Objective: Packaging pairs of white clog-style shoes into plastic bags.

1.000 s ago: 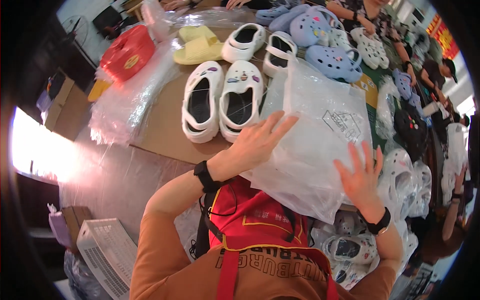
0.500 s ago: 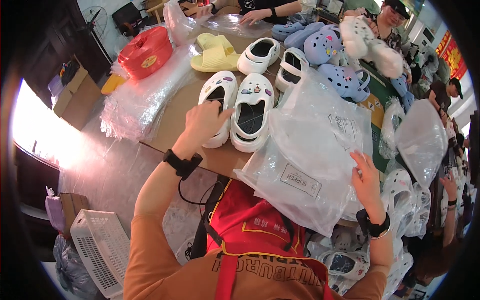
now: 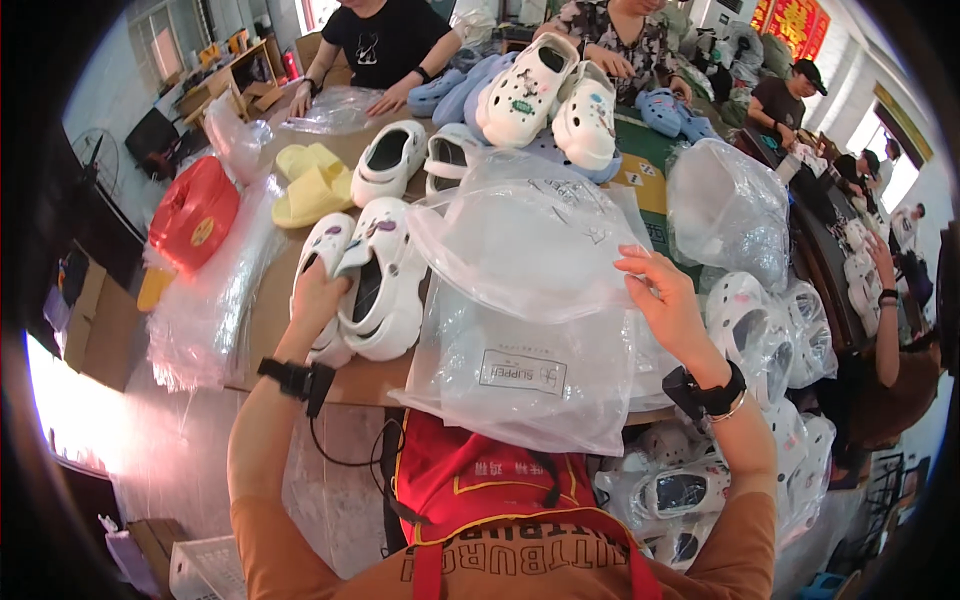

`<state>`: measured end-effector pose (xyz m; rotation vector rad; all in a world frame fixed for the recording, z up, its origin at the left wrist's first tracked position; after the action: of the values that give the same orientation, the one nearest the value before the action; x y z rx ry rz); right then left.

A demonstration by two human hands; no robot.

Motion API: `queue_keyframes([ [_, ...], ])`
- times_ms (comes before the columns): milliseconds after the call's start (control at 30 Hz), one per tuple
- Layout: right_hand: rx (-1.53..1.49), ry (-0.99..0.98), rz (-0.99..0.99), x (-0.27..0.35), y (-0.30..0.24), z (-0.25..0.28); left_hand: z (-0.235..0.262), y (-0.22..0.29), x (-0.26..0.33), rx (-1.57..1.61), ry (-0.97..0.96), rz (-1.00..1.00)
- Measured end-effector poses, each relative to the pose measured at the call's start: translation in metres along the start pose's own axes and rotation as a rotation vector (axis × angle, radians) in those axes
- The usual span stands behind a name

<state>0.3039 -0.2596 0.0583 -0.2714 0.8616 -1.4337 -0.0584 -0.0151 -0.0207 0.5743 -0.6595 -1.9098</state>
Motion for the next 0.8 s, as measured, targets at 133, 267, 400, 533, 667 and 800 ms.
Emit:
queue_keyframes([
  [133,0.489,0.046,0.055,-0.005,-0.016,0.008,0.023,0.002,0.027,0.377,-0.099,0.024],
  [267,0.511,0.058,0.039,-0.01,-0.024,0.005,0.05,0.003,0.069,0.909,-0.171,0.001],
  [400,0.544,-0.034,-0.045,-0.02,-0.023,-0.002,0.069,0.017,0.09,0.897,-0.347,-0.054],
  [533,0.474,-0.082,0.049,-0.032,-0.034,-0.012,0.07,0.069,0.071,0.913,-0.526,-0.154],
  [667,0.335,-0.122,0.188,-0.023,-0.038,-0.018,0.009,0.146,0.104,0.966,-0.704,-0.268],
  [800,0.217,-0.058,0.326,-0.006,-0.051,-0.006,-0.015,0.161,0.099,0.85,-0.809,-0.28],
])
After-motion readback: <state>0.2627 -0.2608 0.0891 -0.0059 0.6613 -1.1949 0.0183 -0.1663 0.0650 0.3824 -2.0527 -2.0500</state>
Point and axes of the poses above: each hand's wrist, its own x-axis away from the middle knuckle, its own z-axis out of the back of the hand, y = z × x, the point moved 4 cm from there along -x, towards the middle knuckle, and after that the axes turned 7 degrees about -y, right-handed, at the moved point
